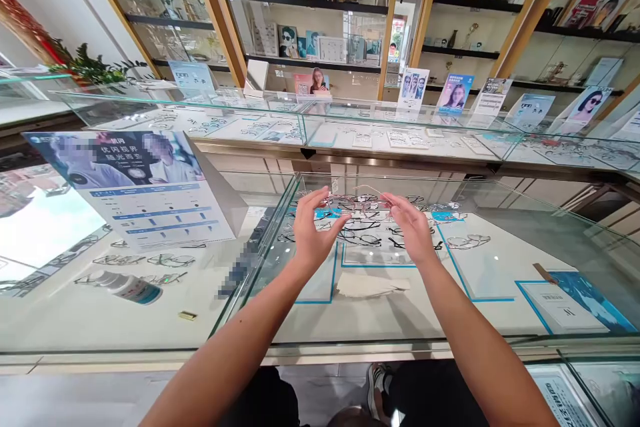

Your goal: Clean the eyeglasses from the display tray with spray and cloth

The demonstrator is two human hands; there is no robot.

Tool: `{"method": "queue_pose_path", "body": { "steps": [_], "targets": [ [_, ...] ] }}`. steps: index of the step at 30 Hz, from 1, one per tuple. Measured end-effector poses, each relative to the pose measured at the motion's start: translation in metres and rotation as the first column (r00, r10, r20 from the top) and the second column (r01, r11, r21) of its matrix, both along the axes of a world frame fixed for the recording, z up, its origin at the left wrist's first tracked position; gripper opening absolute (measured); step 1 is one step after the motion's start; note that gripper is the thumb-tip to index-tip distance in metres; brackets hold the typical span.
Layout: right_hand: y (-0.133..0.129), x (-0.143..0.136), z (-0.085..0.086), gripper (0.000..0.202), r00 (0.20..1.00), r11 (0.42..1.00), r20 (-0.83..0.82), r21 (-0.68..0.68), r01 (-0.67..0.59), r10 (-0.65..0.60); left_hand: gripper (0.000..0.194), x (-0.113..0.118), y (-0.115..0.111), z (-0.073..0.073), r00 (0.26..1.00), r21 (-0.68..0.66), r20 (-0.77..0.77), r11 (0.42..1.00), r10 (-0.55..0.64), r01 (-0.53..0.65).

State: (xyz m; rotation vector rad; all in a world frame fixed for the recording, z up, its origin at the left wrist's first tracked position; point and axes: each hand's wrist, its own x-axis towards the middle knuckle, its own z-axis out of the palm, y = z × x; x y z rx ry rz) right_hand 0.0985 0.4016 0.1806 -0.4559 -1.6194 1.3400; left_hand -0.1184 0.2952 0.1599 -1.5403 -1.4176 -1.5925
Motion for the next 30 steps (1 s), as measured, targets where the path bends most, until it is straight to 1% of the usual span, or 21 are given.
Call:
{"method": "queue_pose_path", "body": {
  "steps": [4, 7, 12, 15, 17, 18, 20, 22, 24, 26, 30],
  "targets": [
    [0.0, 0.001, 0.001, 0.041, 0.989, 0.987, -0.005, -0.068, -0.146, 0.146, 0.061, 0.0, 0.001, -0.002, 0.999, 0.012, -0.002, 0.999, -0.036, 0.036],
    [0.001, 0.002, 0.002, 0.038, 0.979, 0.971, -0.024, -0.125, -0.205, 0.204, 0.062, 0.0, 0.002, -0.004, 0.998, 0.002, 0.016, 0.999, -0.054, 0.054],
    [0.002, 0.001, 0.001, 0.04, 0.972, 0.956, -0.044, -0.174, -0.234, 0.23, 0.061, 0.0, 0.002, -0.004, 0.998, -0.028, 0.033, 0.998, -0.054, 0.055],
    [0.005, 0.002, 0.001, 0.044, 0.982, 0.971, 0.001, -0.15, -0.188, 0.19, 0.061, 0.0, 0.002, -0.003, 0.998, -0.023, 0.024, 0.998, -0.057, 0.058],
    [0.006, 0.005, 0.004, 0.046, 0.993, 0.989, 0.021, -0.094, -0.113, 0.115, 0.061, -0.001, 0.002, -0.004, 0.999, -0.032, 0.003, 0.998, -0.052, 0.052],
    [0.007, 0.007, 0.005, 0.044, 0.998, 0.997, 0.029, -0.042, -0.06, 0.061, 0.062, -0.002, 0.002, -0.005, 0.999, -0.042, -0.017, 0.998, -0.048, 0.047],
    [0.005, 0.01, 0.009, 0.036, 0.996, 0.992, 0.067, 0.121, 0.045, -0.054, 0.062, -0.002, 0.002, -0.006, 0.996, -0.069, -0.081, 0.997, -0.038, 0.032],
    [0.001, 0.011, 0.012, 0.025, 0.98, 0.943, 0.132, 0.317, 0.1, -0.149, 0.061, -0.002, 0.003, -0.008, 0.988, -0.103, -0.154, 0.995, -0.032, 0.016],
    [-0.003, 0.01, 0.013, 0.016, 0.96, 0.883, 0.191, 0.46, 0.098, -0.206, 0.06, -0.001, 0.003, -0.01, 0.978, -0.119, -0.206, 0.993, -0.038, 0.013],
    [-0.005, 0.008, 0.011, 0.011, 0.946, 0.846, 0.224, 0.527, 0.086, -0.236, 0.061, 0.001, 0.004, -0.011, 0.971, -0.107, -0.236, 0.994, -0.042, 0.017],
    [-0.005, 0.005, 0.005, 0.012, 0.938, 0.831, 0.247, 0.552, 0.069, -0.242, 0.063, 0.003, 0.004, -0.01, 0.964, -0.09, -0.258, 0.995, -0.055, 0.033]
  ]
}}
